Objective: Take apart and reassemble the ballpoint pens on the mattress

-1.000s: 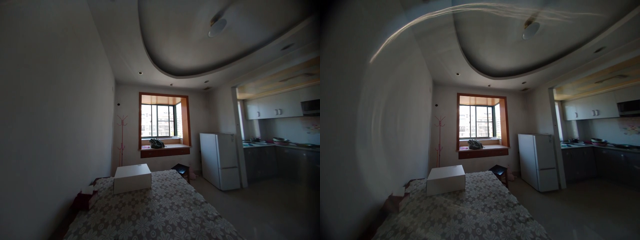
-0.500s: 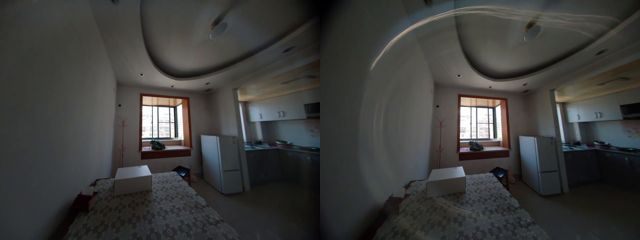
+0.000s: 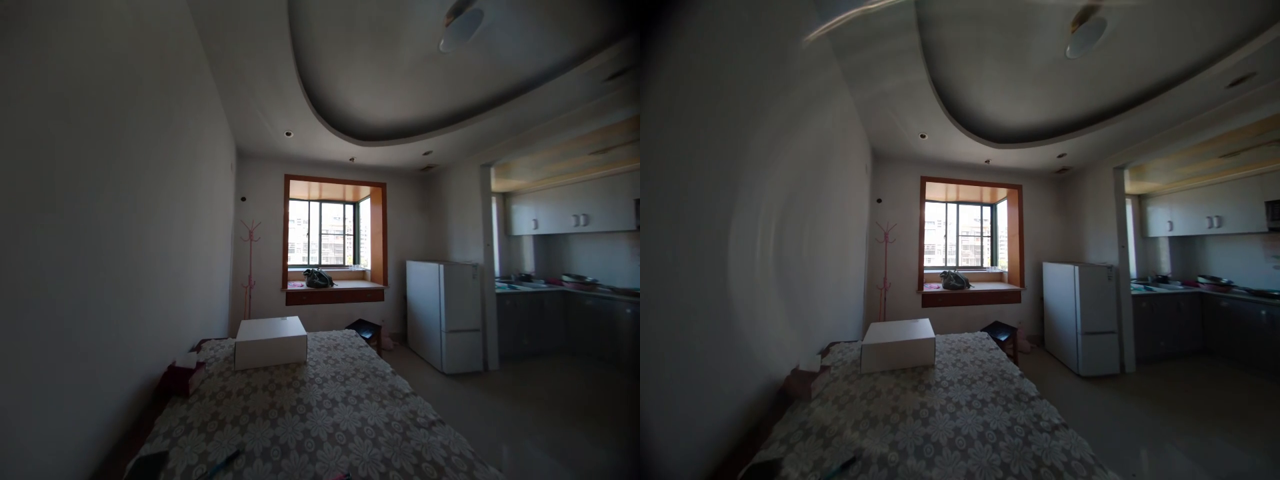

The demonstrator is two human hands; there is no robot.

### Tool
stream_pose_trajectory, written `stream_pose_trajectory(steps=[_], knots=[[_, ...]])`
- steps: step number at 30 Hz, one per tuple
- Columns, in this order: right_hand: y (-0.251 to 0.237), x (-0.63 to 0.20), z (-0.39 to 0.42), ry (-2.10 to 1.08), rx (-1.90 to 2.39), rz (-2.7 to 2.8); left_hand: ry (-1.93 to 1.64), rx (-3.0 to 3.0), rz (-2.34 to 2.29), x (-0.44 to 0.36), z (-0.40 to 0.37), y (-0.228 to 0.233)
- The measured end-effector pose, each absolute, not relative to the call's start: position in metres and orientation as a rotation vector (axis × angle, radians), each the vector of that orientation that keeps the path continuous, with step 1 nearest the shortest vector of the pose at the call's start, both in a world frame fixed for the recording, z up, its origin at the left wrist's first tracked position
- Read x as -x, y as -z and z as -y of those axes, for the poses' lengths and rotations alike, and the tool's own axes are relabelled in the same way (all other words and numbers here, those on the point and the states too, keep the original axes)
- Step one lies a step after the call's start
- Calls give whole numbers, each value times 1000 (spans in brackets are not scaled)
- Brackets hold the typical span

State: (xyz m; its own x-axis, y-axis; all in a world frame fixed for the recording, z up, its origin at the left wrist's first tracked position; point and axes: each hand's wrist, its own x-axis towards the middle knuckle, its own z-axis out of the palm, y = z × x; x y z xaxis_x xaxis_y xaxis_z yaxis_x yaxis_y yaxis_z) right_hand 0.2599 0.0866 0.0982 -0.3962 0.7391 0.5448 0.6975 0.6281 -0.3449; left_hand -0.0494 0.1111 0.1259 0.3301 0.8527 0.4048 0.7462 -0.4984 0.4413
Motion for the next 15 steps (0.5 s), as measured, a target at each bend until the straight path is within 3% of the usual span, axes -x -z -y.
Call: stream_pose_trajectory(steps=[6, 15], knots=[[-5, -218, -13, -327, 1073, 2340, -738, -2349, -1354, 0, -4, -22], [-5, -223, -1, -303, 1068, 2467, -829, -2417, -1331, 4, 9, -21]])
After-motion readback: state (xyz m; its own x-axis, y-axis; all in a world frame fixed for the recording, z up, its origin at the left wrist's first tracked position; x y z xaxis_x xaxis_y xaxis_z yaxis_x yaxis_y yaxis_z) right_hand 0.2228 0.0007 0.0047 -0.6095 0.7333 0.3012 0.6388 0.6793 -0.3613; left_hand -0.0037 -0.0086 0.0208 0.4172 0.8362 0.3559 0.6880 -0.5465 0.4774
